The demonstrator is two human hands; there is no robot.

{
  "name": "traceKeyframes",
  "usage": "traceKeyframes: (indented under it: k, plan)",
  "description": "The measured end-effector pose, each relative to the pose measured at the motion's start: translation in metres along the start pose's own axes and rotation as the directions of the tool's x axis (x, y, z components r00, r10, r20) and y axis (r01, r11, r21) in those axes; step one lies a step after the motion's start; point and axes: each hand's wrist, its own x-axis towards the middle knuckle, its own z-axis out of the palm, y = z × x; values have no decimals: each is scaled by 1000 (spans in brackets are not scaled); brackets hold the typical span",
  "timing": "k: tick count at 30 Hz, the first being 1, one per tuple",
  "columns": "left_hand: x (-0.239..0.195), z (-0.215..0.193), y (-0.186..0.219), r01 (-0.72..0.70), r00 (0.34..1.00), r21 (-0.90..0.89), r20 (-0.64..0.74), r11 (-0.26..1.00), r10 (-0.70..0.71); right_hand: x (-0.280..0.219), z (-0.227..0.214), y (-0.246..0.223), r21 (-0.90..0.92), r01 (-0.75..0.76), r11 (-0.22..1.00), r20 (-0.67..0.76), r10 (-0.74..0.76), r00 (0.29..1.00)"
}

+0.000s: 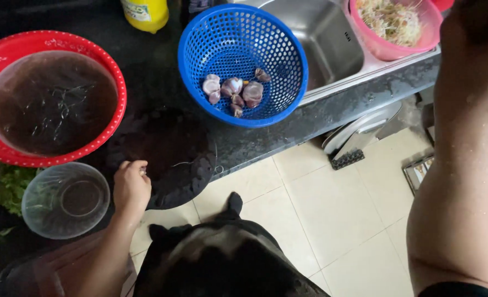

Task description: The recorder washes, cleans, and slices raw chicken gizzards.

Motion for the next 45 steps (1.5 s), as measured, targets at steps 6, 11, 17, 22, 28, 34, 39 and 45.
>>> traceKeyframes:
  k: [6,11,17,22,28,34,39,45]
  plan:
    - [10,19,-24,105,994,-58,50,993,-102,16,32,136,-98,-12,995,23,14,1000]
    - [13,23,-37,330,930,-187,234,925,-284,12,53,146,35,63,997,24,-64,998]
    - [10,-11,-49,554,831,-741,460,380,-313,-43,101,-10,409,-218,886,228,132,965]
    - [-19,-92,-62,500,847,-722,292,478,-445,-150,162,-139,448,-386,806,582,64,810]
    - [-36,-99,-109,491,869,-289,102,822,-484,-223,199,-206,458,-573,679,706,113,699]
    - [24,-69,1,-84,976,176,-184,981,117,-235,176,-192,448,-690,568,740,197,643]
    - [109,-27,152,-371,928,-340,-99,864,360,-248,152,-156,440,-739,510,717,296,631]
    - [217,110,220,-450,849,-189,212,873,484,-266,119,-117,426,-870,248,684,541,490]
